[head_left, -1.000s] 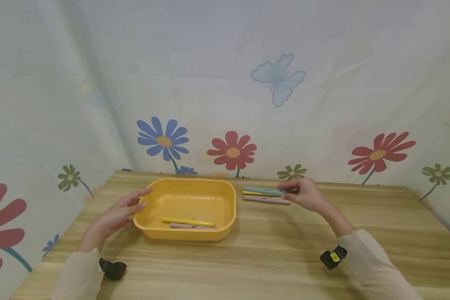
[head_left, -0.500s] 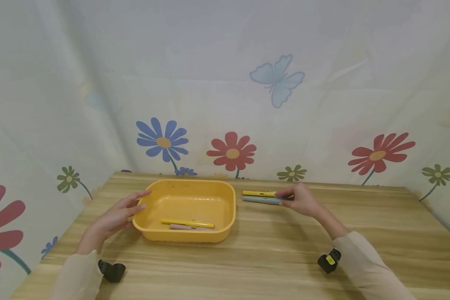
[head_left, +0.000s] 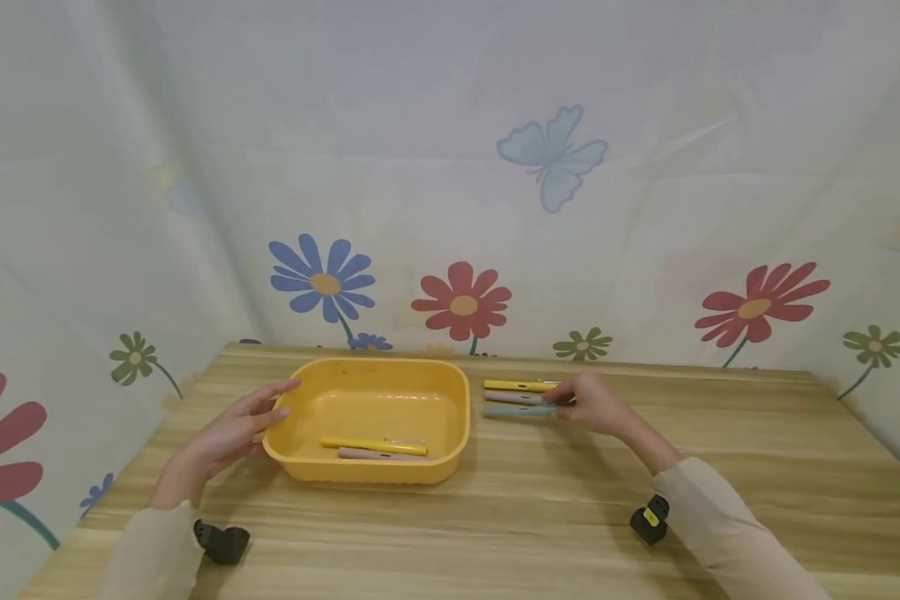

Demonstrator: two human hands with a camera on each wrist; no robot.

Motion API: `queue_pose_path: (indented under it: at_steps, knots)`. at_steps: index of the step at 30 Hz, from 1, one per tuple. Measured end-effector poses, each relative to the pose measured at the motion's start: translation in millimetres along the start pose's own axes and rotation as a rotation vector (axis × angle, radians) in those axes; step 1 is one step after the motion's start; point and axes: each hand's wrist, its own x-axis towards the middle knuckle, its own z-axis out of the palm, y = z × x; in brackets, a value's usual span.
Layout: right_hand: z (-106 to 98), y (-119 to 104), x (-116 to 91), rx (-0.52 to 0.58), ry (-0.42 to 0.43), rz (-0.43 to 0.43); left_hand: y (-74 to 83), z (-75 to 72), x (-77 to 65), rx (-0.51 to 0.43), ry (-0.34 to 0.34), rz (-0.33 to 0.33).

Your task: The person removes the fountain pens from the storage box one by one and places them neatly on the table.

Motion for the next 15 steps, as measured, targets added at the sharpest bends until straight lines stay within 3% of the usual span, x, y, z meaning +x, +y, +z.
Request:
queue_pose_path:
  at_steps: [15]
  knots:
    - [4.2, 4.9, 3.3, 0.032, -0.063, 0.011, -2.3, 0.8, 2.3, 0.005, 0.012, -0.01]
